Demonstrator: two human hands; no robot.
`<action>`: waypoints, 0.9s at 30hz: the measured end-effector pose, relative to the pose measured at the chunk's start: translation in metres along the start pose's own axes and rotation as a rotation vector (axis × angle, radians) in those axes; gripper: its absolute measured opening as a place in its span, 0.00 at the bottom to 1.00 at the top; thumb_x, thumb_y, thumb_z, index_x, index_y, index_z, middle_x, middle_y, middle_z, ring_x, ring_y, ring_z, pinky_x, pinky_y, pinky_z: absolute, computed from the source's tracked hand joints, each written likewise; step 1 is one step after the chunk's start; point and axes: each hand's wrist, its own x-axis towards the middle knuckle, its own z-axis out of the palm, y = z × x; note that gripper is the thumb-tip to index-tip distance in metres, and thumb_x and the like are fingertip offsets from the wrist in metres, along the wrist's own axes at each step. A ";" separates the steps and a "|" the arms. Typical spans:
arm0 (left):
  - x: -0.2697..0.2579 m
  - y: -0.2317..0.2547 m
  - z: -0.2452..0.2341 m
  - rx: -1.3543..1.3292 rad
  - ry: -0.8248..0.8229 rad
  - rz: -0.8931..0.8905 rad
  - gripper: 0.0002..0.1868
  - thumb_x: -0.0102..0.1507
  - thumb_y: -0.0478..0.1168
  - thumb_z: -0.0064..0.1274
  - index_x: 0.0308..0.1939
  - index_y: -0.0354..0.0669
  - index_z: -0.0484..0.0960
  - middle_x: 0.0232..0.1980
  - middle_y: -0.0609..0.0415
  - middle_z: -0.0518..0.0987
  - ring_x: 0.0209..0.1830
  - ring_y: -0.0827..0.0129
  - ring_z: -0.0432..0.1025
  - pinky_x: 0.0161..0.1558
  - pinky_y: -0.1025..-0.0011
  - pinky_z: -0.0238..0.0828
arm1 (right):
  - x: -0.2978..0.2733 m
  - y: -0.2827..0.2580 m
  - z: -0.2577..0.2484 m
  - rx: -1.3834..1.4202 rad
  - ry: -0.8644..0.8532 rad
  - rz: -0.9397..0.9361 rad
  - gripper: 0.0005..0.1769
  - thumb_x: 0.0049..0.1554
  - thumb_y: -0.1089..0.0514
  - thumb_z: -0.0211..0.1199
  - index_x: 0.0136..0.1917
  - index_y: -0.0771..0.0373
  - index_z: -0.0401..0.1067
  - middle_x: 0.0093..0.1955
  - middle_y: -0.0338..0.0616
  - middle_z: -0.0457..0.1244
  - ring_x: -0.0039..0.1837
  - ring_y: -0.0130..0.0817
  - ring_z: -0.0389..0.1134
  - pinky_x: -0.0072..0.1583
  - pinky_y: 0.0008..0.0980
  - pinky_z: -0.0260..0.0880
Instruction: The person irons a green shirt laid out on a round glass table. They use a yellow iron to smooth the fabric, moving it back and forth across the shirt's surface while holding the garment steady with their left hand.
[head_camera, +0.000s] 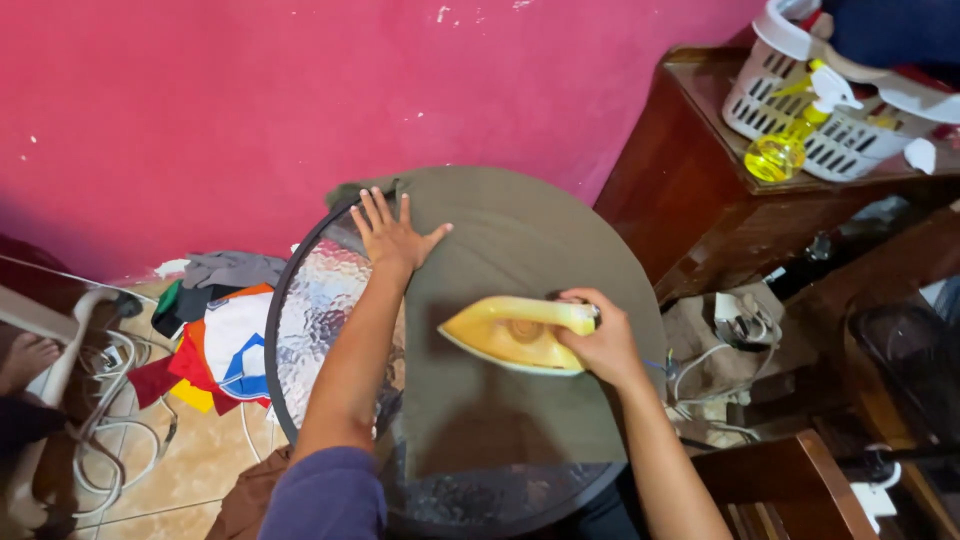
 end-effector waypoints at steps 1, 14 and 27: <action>-0.009 0.001 0.006 0.002 -0.007 0.001 0.58 0.58 0.88 0.22 0.83 0.60 0.50 0.86 0.42 0.38 0.85 0.47 0.23 0.76 0.40 0.09 | -0.001 0.007 -0.005 0.000 -0.002 0.007 0.32 0.36 0.63 0.77 0.57 0.51 0.81 0.50 0.44 0.73 0.50 0.36 0.71 0.52 0.35 0.72; -0.211 -0.107 0.027 -0.171 0.159 0.376 0.41 0.68 0.73 0.35 0.77 0.55 0.64 0.81 0.39 0.55 0.83 0.43 0.43 0.75 0.41 0.34 | -0.059 -0.010 0.013 0.007 0.075 0.026 0.23 0.39 0.64 0.75 0.50 0.52 0.80 0.42 0.44 0.69 0.43 0.33 0.68 0.47 0.32 0.69; -0.207 -0.107 0.024 -0.232 0.263 0.503 0.41 0.67 0.74 0.40 0.74 0.54 0.68 0.79 0.39 0.59 0.81 0.48 0.50 0.74 0.43 0.38 | -0.038 -0.025 -0.016 0.339 -0.150 -0.306 0.26 0.38 0.56 0.80 0.49 0.67 0.76 0.51 0.52 0.69 0.55 0.37 0.69 0.58 0.37 0.71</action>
